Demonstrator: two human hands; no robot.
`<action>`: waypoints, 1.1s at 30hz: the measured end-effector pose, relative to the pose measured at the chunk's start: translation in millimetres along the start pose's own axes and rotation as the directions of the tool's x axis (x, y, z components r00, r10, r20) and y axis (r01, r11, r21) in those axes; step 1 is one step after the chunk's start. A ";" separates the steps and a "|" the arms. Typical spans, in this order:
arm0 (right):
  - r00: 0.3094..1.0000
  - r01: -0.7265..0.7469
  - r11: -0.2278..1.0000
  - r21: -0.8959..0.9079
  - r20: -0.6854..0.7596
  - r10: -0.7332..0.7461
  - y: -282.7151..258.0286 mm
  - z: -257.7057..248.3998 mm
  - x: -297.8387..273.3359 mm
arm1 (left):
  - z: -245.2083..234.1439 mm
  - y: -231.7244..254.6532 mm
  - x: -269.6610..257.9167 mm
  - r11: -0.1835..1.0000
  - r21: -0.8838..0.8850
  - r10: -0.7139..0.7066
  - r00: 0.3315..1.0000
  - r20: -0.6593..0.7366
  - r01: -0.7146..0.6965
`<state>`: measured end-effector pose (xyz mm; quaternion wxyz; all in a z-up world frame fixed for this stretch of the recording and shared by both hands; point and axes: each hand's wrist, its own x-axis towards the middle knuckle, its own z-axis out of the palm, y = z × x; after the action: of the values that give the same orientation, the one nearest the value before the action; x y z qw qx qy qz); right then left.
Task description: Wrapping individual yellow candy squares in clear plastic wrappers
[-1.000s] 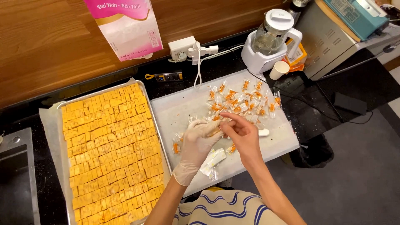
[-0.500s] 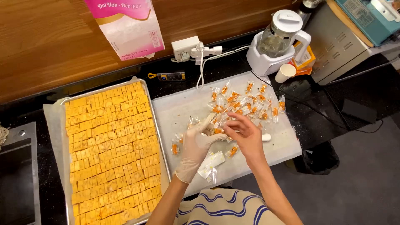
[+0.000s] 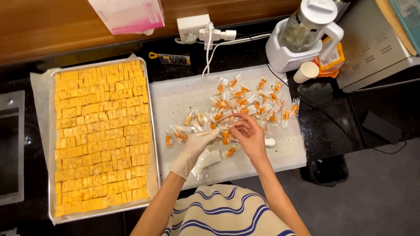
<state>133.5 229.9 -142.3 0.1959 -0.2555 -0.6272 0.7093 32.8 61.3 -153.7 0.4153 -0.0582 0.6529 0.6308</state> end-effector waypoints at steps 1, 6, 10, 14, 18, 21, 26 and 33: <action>1.000 -0.017 1.000 -0.004 0.019 0.017 7.5 -14.3 6.6 | -9.7 -24.3 5.1 1.000 -0.014 -0.012 1.000 -0.018 0.012; 0.954 -0.065 0.997 -0.035 -0.296 0.052 53.5 -77.4 66.9 | -61.0 -128.0 -8.8 0.096 0.936 0.642 0.740 0.201 -0.338; 0.941 -0.041 0.998 -0.040 -0.338 0.025 82.7 -111.6 107.5 | -66.2 -175.3 -9.0 -0.341 0.932 0.613 0.723 0.319 -0.123; 0.945 -0.075 0.991 -0.109 -0.326 0.036 82.3 -116.3 95.0 | -51.9 -156.1 -27.1 -0.394 0.913 0.678 0.638 0.365 -0.103; 0.961 -0.117 0.980 -0.159 -0.268 0.071 77.2 -102.0 58.2 | -82.8 -231.0 17.7 -0.320 0.937 0.738 0.584 0.338 -0.138; 0.971 -0.089 0.968 -0.234 -0.236 0.032 100.2 -106.9 38.0 | -80.3 -196.2 -12.3 -0.207 0.968 0.762 0.597 0.251 -0.142; 0.986 -0.040 0.960 -0.278 -0.165 -0.007 56.8 -64.2 1.1 | -115.5 -173.6 -16.7 0.056 0.980 0.881 0.472 0.043 -0.193; 0.996 0.063 0.890 -0.452 -0.026 -0.084 63.4 -19.2 -20.1 | -123.6 -185.6 26.7 -0.037 0.972 0.906 0.402 0.130 -0.231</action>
<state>163.8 224.4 -204.3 0.1721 -0.2859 -0.7789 0.5310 69.0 -71.2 -331.5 -0.1930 0.3016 0.9118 0.2013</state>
